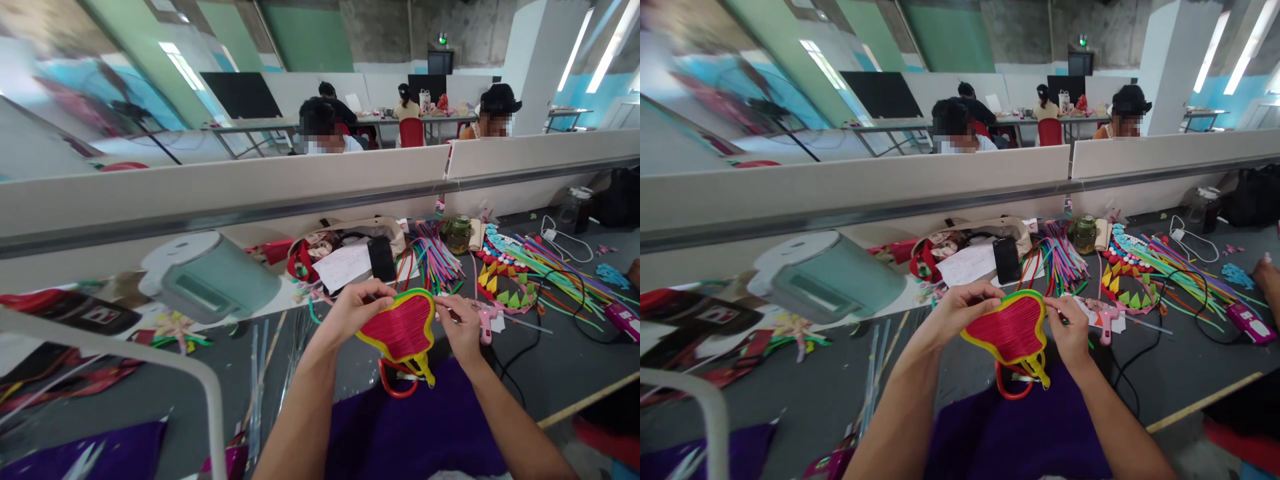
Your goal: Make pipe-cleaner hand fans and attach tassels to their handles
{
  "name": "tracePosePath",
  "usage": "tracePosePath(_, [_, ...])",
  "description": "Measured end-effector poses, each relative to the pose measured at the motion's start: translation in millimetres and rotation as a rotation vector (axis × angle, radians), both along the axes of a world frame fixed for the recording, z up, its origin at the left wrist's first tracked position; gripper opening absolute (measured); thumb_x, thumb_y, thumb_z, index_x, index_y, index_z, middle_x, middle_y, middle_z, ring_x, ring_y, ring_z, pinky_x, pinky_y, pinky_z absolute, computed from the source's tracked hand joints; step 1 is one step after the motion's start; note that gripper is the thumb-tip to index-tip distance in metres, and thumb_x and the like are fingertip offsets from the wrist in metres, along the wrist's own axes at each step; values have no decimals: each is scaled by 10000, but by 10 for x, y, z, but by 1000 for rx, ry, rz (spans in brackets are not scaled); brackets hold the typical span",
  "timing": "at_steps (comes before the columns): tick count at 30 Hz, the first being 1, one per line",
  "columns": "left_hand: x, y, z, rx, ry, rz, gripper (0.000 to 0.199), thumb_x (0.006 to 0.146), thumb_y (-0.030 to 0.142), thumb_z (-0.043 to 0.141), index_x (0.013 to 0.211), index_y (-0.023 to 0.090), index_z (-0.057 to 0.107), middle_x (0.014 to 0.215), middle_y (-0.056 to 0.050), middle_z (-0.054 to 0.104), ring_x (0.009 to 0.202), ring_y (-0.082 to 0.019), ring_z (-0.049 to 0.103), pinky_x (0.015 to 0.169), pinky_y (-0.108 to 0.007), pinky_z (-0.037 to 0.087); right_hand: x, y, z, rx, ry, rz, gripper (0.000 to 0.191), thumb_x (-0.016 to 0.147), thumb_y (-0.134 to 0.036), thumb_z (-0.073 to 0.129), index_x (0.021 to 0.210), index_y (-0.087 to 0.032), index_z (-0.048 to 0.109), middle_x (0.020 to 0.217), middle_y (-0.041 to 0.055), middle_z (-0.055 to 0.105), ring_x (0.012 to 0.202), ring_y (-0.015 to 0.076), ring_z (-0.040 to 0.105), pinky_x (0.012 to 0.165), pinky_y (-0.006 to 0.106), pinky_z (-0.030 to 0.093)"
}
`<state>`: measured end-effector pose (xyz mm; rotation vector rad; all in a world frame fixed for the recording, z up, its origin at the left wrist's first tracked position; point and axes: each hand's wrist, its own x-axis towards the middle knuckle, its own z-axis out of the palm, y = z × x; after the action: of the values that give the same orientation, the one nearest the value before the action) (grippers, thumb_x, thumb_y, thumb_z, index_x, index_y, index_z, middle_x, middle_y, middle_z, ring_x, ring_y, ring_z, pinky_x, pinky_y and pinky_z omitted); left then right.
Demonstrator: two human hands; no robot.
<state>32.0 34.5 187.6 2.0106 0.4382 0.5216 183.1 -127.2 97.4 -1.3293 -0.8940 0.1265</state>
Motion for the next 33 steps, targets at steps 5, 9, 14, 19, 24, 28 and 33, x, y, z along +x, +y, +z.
tracePosePath(5, [6,-16,-1,79,-25,-33,200,838,317,635,883,159,751,752,-37,622,708,-147,554,645,-243,406,53,58,43,-16,87,-10,137,871,-265,605,908,-205,723,842,39,661,721,161,634,595,263,542])
tracePosePath(9, [8,-50,17,92,-47,2,177,829,303,642,844,159,743,774,-44,626,738,-158,563,673,-255,412,58,76,72,-21,74,3,135,867,-266,602,883,-202,719,810,32,654,696,156,630,575,250,532])
tracePosePath(14, [-13,-70,16,36,-36,24,168,815,297,652,823,150,733,771,-49,639,729,-162,570,670,-259,418,-12,28,-1,-21,66,6,133,873,-250,593,883,-210,719,797,34,647,706,163,630,585,255,528])
tracePosePath(19, [-15,-123,11,-80,-45,46,172,803,298,666,874,149,712,803,-47,663,715,-160,579,649,-253,428,-39,10,-52,-26,81,0,127,872,-250,591,889,-206,708,816,40,654,711,165,632,592,257,525])
tracePosePath(24, [-13,-147,-8,-34,-81,92,158,807,267,649,903,167,724,852,-54,683,780,-179,604,699,-268,445,-103,-15,-128,-58,118,0,90,861,-230,591,861,-195,674,789,26,657,695,158,634,623,257,526])
tracePosePath(28, [-30,-101,-46,25,-92,110,125,796,246,650,857,179,737,821,-46,678,767,-175,604,711,-271,445,-182,-37,-212,-63,126,27,77,859,-200,585,869,-195,662,800,24,652,710,154,635,653,256,522])
tracePosePath(33, [-51,-40,-94,25,-84,128,127,788,257,670,861,185,746,819,-44,673,762,-171,604,697,-261,446,-226,-51,-262,-32,74,58,105,859,-157,575,874,-199,670,819,31,654,757,159,629,672,254,510])
